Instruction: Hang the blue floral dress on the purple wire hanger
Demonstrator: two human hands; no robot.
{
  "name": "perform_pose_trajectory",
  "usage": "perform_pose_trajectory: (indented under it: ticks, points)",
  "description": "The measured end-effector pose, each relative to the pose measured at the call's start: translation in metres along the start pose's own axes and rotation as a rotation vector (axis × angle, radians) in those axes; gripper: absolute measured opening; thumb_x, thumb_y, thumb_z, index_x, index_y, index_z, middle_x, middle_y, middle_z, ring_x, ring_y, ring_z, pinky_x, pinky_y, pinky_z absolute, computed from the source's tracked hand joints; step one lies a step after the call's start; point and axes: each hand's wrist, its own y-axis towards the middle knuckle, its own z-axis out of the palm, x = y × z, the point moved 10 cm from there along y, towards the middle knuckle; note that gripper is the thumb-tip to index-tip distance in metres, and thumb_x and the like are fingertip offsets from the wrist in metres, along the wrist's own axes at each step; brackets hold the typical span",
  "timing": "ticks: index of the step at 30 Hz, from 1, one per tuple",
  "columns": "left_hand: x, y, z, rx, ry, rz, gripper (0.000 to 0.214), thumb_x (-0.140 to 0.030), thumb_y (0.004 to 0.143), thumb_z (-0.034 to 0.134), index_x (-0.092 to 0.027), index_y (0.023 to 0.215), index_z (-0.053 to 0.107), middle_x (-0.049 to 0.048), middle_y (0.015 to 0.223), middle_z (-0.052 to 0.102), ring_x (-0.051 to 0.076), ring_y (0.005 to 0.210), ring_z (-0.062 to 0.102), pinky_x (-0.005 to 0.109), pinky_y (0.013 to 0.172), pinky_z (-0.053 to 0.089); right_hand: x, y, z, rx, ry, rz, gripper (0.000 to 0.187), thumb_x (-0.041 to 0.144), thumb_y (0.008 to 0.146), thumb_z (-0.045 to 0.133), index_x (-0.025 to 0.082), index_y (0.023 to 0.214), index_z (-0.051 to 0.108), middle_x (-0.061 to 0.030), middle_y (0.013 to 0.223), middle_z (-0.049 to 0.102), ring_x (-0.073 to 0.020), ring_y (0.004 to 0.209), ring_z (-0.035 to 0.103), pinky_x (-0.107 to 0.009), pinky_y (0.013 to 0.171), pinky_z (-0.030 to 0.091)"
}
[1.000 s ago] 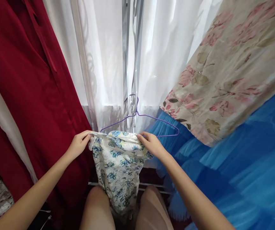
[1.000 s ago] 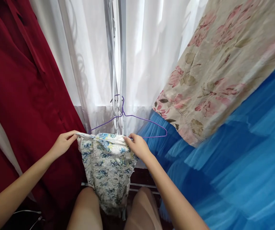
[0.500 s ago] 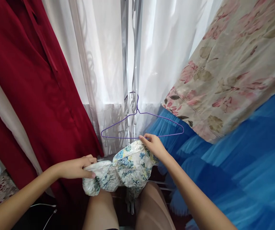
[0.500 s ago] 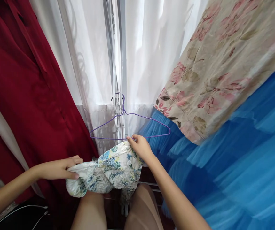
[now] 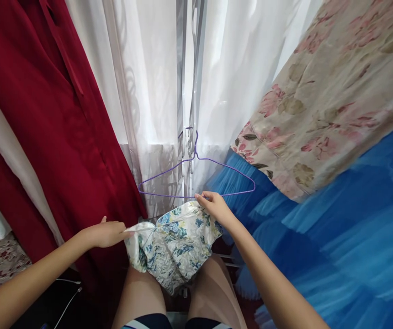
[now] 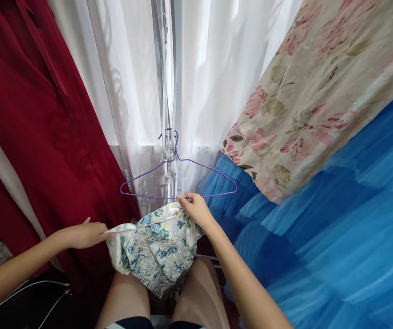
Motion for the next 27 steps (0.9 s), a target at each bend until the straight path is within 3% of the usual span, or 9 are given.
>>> perform_pose_trajectory:
  ticks: [2, 5, 8, 10, 12, 17, 23, 26, 27]
  points:
    - [0.002, 0.003, -0.018, -0.057, 0.029, -0.048, 0.053, -0.059, 0.095, 0.036, -0.019, 0.080, 0.068, 0.0124, 0.089, 0.072, 0.032, 0.086, 0.067, 0.052, 0.093, 0.041, 0.000, 0.000, 0.002, 0.006, 0.012, 0.001, 0.051, 0.063, 0.083, 0.057, 0.020, 0.058, 0.045, 0.0057, 0.050, 0.032, -0.0095, 0.047, 0.027, -0.025, 0.047, 0.019]
    - [-0.006, 0.004, -0.072, -0.312, 0.011, -0.079, 0.051, -0.056, 0.096, 0.035, -0.021, 0.091, 0.071, 0.0124, 0.099, 0.072, 0.030, 0.092, 0.067, 0.040, 0.085, 0.045, 0.003, 0.000, 0.003, 0.016, 0.023, -0.004, 0.051, 0.063, 0.082, 0.057, 0.020, 0.057, 0.045, 0.0056, 0.051, 0.032, -0.0094, 0.049, 0.027, -0.025, 0.049, 0.019]
    - [-0.026, 0.002, -0.118, -0.506, -0.017, -0.009, 0.047, -0.056, 0.095, 0.040, -0.024, 0.099, 0.073, 0.0081, 0.105, 0.072, 0.027, 0.097, 0.066, 0.032, 0.084, 0.046, 0.006, -0.003, 0.001, 0.014, 0.020, -0.005, 0.050, 0.061, 0.083, 0.058, 0.019, 0.057, 0.047, 0.0052, 0.051, 0.034, -0.0097, 0.049, 0.028, -0.025, 0.049, 0.020]
    - [-0.043, 0.001, -0.136, -0.595, 0.015, 0.054, 0.045, -0.055, 0.096, 0.041, -0.024, 0.104, 0.072, 0.0067, 0.111, 0.070, 0.027, 0.101, 0.065, 0.032, 0.085, 0.045, 0.008, -0.005, 0.000, 0.003, 0.015, -0.004, 0.050, 0.061, 0.083, 0.058, 0.019, 0.058, 0.048, 0.0049, 0.051, 0.034, -0.0101, 0.050, 0.029, -0.025, 0.050, 0.020]
    - [-0.061, 0.001, -0.143, -0.643, 0.059, 0.114, 0.044, -0.055, 0.097, 0.041, -0.023, 0.106, 0.070, 0.0066, 0.113, 0.069, 0.026, 0.103, 0.063, 0.032, 0.085, 0.044, 0.008, -0.008, 0.001, -0.009, 0.014, -0.004, 0.051, 0.063, 0.082, 0.059, 0.019, 0.058, 0.048, 0.0049, 0.052, 0.035, -0.0102, 0.051, 0.029, -0.026, 0.050, 0.021]
    - [-0.099, 0.020, -0.138, -0.641, 0.017, 0.253, 0.042, -0.052, 0.097, 0.047, -0.017, 0.113, 0.063, 0.0093, 0.111, 0.065, 0.024, 0.099, 0.062, 0.031, 0.083, 0.045, 0.008, -0.010, 0.008, -0.012, 0.030, -0.007, 0.051, 0.063, 0.082, 0.059, 0.020, 0.058, 0.046, 0.0051, 0.051, 0.035, -0.0100, 0.050, 0.029, -0.025, 0.050, 0.021]
    - [-0.133, 0.043, -0.146, -0.730, -0.096, 0.290, 0.035, -0.047, 0.101, 0.040, -0.021, 0.105, 0.062, 0.0051, 0.103, 0.066, 0.021, 0.092, 0.063, 0.028, 0.073, 0.043, 0.015, -0.017, 0.010, -0.022, 0.036, -0.045, 0.046, 0.058, 0.088, 0.055, 0.020, 0.062, 0.046, 0.0061, 0.051, 0.034, -0.0100, 0.049, 0.031, -0.024, 0.048, 0.021]
    - [-0.143, 0.048, -0.147, -0.743, -0.113, 0.297, 0.032, -0.044, 0.103, 0.036, -0.024, 0.109, 0.061, 0.0028, 0.101, 0.069, 0.021, 0.090, 0.065, 0.028, 0.072, 0.042, 0.023, -0.034, 0.000, -0.065, 0.005, -0.103, 0.034, 0.053, 0.085, 0.063, 0.020, 0.095, 0.058, 0.0069, 0.056, 0.043, -0.0120, 0.050, 0.036, -0.023, 0.049, 0.027]
    - [-0.143, 0.049, -0.148, -0.742, -0.109, 0.297, 0.032, -0.042, 0.103, 0.035, -0.025, 0.109, 0.062, 0.0028, 0.099, 0.070, 0.021, 0.089, 0.066, 0.028, 0.072, 0.042, 0.026, -0.042, -0.005, -0.075, -0.020, -0.135, 0.042, 0.050, 0.083, 0.066, 0.021, 0.112, 0.056, 0.0063, 0.060, 0.047, -0.0134, 0.052, 0.040, -0.024, 0.051, 0.031]
